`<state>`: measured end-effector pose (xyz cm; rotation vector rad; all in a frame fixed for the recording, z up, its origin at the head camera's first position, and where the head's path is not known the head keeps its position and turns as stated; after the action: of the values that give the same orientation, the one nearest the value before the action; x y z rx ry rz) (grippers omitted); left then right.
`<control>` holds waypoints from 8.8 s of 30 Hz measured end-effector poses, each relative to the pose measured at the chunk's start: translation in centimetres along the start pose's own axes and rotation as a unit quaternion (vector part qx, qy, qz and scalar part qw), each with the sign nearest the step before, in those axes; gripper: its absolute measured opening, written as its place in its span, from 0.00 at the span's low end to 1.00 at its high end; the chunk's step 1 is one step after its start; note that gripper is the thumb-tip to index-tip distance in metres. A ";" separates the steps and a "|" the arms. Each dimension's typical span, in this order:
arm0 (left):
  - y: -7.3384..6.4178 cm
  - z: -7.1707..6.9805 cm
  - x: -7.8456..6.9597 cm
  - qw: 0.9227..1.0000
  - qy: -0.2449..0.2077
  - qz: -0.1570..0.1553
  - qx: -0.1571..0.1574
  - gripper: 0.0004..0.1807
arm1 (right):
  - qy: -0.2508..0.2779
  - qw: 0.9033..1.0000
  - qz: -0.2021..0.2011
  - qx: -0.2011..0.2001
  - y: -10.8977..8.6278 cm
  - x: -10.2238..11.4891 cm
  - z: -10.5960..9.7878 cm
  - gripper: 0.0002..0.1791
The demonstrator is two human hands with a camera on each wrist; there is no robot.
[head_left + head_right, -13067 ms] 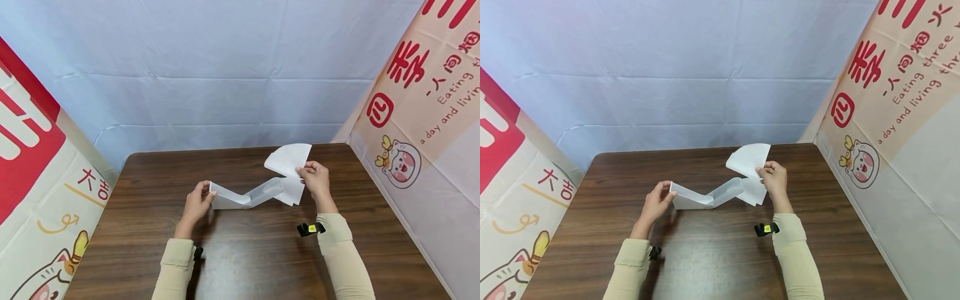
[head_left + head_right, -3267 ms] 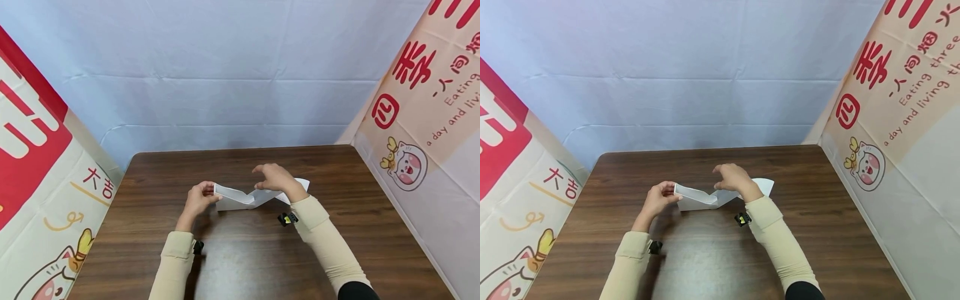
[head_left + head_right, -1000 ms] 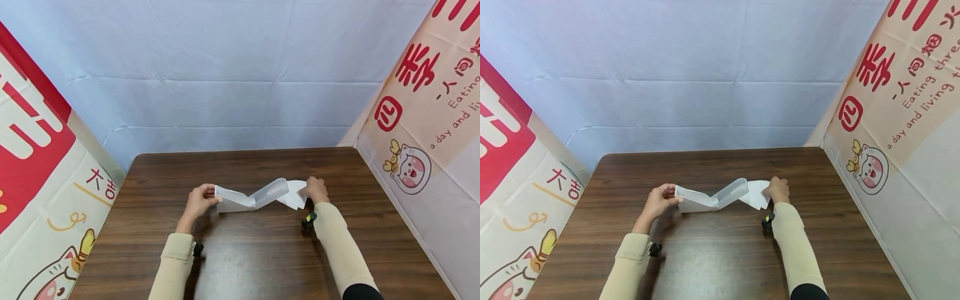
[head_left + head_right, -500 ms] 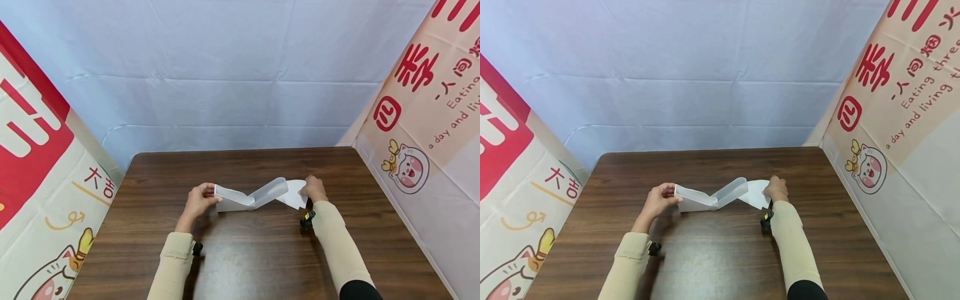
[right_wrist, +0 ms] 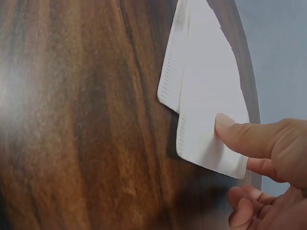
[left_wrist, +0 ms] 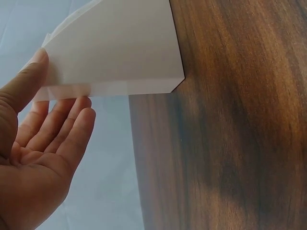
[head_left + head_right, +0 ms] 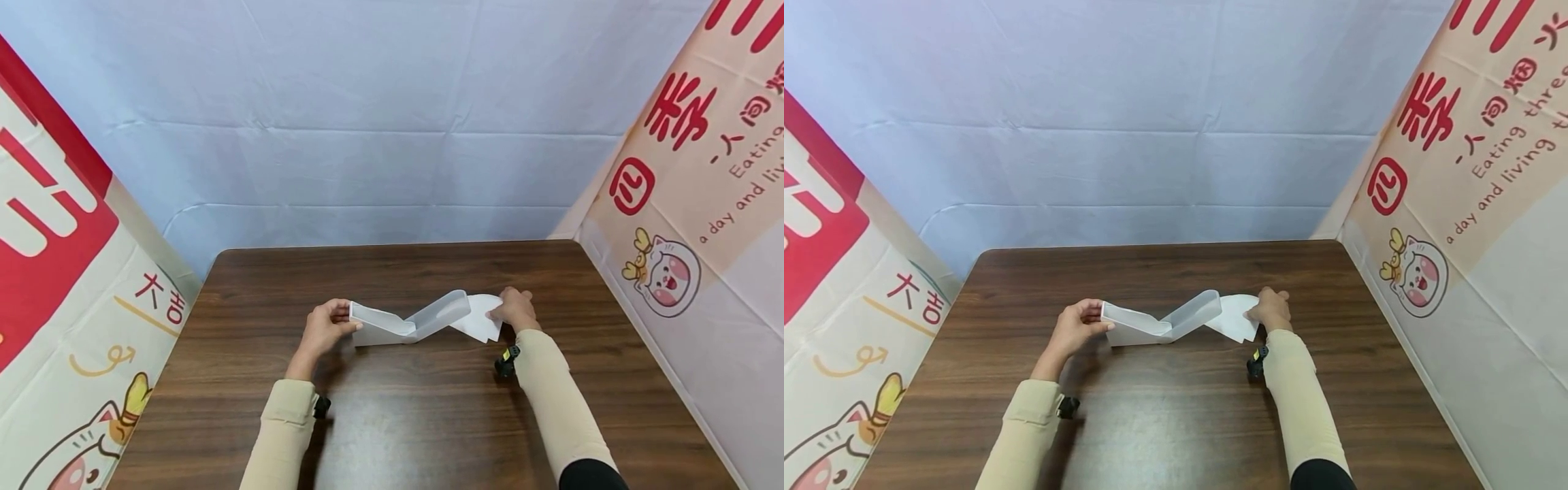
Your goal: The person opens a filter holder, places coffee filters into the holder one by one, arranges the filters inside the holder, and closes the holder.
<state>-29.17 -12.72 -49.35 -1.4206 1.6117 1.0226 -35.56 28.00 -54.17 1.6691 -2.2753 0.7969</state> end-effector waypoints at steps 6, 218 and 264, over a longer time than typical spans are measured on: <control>-0.2 0.0 0.0 1.000 0.003 0.000 0.000 0.21 | 0.004 0.999 -0.014 -0.034 -0.2 0.0 -0.3 0.19; 1.8 -1.4 -5.9 0.976 -0.165 0.070 -0.126 0.10 | 0.338 0.873 -0.346 -0.055 -14.5 19.2 -6.3 0.03; 1.5 -0.6 -7.7 0.980 -0.041 0.166 -0.098 0.03 | -0.001 0.871 -0.487 -0.066 -14.2 21.5 -4.0 0.01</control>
<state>-29.84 -10.10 -41.95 -1.2368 1.7641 1.4468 -30.18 9.55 -36.58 2.3356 -1.1216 0.3598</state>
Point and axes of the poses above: each hand's wrist, its own y-axis towards the middle knuckle, its own z-axis out of the palm, x = y × z, the point moved 7 cm from there along y, towards the middle knuckle, and after that the axes turned 3 degrees about z, right-handed, at the moved point
